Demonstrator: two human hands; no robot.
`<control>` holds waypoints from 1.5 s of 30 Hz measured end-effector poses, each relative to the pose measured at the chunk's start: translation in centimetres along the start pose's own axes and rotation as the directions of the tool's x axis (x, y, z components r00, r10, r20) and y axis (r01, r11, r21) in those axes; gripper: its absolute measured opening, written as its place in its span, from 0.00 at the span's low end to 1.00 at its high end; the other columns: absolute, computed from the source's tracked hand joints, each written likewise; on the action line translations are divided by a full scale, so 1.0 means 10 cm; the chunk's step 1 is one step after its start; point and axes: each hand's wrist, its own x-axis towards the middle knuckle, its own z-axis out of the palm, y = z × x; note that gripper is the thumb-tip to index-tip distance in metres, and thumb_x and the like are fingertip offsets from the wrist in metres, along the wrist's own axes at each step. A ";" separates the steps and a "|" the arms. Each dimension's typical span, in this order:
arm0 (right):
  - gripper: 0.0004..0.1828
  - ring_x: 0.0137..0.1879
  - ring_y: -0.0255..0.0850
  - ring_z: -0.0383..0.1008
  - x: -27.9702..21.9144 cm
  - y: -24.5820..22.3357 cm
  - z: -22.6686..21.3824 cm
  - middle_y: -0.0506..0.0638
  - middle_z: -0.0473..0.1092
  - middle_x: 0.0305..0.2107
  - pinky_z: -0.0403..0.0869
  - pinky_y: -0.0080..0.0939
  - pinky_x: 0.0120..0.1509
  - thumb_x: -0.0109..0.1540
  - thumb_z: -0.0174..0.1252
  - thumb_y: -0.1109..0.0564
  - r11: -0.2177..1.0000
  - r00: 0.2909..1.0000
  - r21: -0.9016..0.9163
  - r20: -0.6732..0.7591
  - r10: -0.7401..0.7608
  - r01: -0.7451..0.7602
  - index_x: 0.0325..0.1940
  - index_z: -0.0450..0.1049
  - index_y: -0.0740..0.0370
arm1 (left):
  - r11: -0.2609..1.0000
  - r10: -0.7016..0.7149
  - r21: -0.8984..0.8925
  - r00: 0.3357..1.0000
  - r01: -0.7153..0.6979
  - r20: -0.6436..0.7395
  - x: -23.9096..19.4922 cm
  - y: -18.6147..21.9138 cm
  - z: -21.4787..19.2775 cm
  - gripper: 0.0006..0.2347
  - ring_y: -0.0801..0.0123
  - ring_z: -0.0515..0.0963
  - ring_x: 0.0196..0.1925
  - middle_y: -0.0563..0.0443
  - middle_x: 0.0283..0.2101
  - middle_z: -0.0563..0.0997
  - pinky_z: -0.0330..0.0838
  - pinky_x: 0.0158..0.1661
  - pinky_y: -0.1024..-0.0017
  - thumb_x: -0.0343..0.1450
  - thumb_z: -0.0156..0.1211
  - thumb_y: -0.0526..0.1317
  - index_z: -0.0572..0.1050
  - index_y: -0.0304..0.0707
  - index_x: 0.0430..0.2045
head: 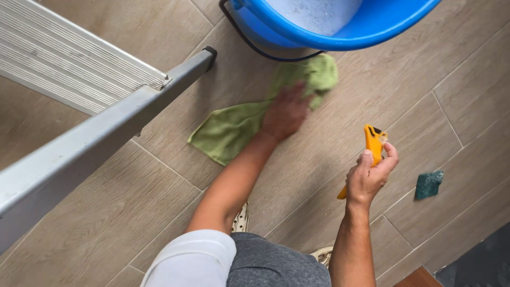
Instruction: Cleaning the floor and grout lines using a cloth, scraper, and sponge.
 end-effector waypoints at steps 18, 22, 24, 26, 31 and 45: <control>0.23 0.41 0.54 0.78 0.14 -0.13 1.27 0.56 0.71 0.40 0.76 0.55 0.44 0.68 0.53 0.56 0.717 0.871 -0.539 0.448 -0.201 0.442 0.67 0.70 0.39 | 0.857 -0.460 0.170 0.871 0.486 -0.175 -1.60 -0.71 -0.68 0.23 0.50 0.61 0.76 0.33 0.71 0.65 0.51 0.72 0.50 0.78 0.51 0.49 0.67 0.46 0.69; 0.24 0.39 0.51 0.79 0.14 -0.19 1.31 0.56 0.70 0.41 0.79 0.52 0.43 0.69 0.51 0.54 0.708 0.888 -0.620 0.460 -0.023 0.339 0.69 0.67 0.35 | 0.860 -0.451 0.176 0.875 0.479 -0.177 -1.57 -0.77 -0.64 0.23 0.50 0.61 0.76 0.33 0.72 0.65 0.51 0.72 0.50 0.77 0.52 0.49 0.67 0.46 0.69; 0.23 0.40 0.55 0.78 0.14 -0.21 1.27 0.58 0.71 0.40 0.76 0.55 0.42 0.69 0.55 0.54 0.670 0.875 -0.603 0.460 -0.152 0.433 0.69 0.70 0.37 | 0.860 -0.447 0.185 0.877 0.476 -0.177 -1.59 -0.75 -0.65 0.23 0.49 0.60 0.77 0.33 0.72 0.64 0.51 0.73 0.50 0.78 0.52 0.48 0.66 0.47 0.69; 0.24 0.39 0.53 0.78 0.11 -0.21 1.27 0.57 0.71 0.39 0.77 0.54 0.42 0.69 0.55 0.55 0.674 0.880 -0.607 0.453 -0.142 0.421 0.69 0.69 0.37 | 0.862 -0.445 0.180 0.878 0.473 -0.176 -1.62 -0.73 -0.62 0.23 0.49 0.60 0.77 0.33 0.72 0.64 0.51 0.73 0.50 0.78 0.52 0.48 0.66 0.47 0.69; 0.26 0.38 0.47 0.79 0.10 -0.14 1.35 0.54 0.71 0.37 0.79 0.50 0.41 0.67 0.56 0.57 0.670 0.891 -0.624 0.436 -0.129 0.403 0.69 0.70 0.36 | 0.862 -0.447 0.173 0.876 0.476 -0.181 -1.60 -0.77 -0.62 0.22 0.49 0.60 0.77 0.33 0.72 0.64 0.51 0.73 0.49 0.78 0.51 0.48 0.66 0.46 0.69; 0.24 0.35 0.44 0.78 0.05 -0.24 1.35 0.54 0.71 0.38 0.80 0.47 0.36 0.69 0.54 0.55 0.704 0.908 -0.626 0.414 -0.065 0.336 0.70 0.68 0.38 | 0.860 -0.442 0.197 0.879 0.471 -0.176 -1.61 -0.77 -0.56 0.23 0.48 0.59 0.77 0.34 0.74 0.62 0.51 0.73 0.49 0.78 0.52 0.48 0.65 0.46 0.70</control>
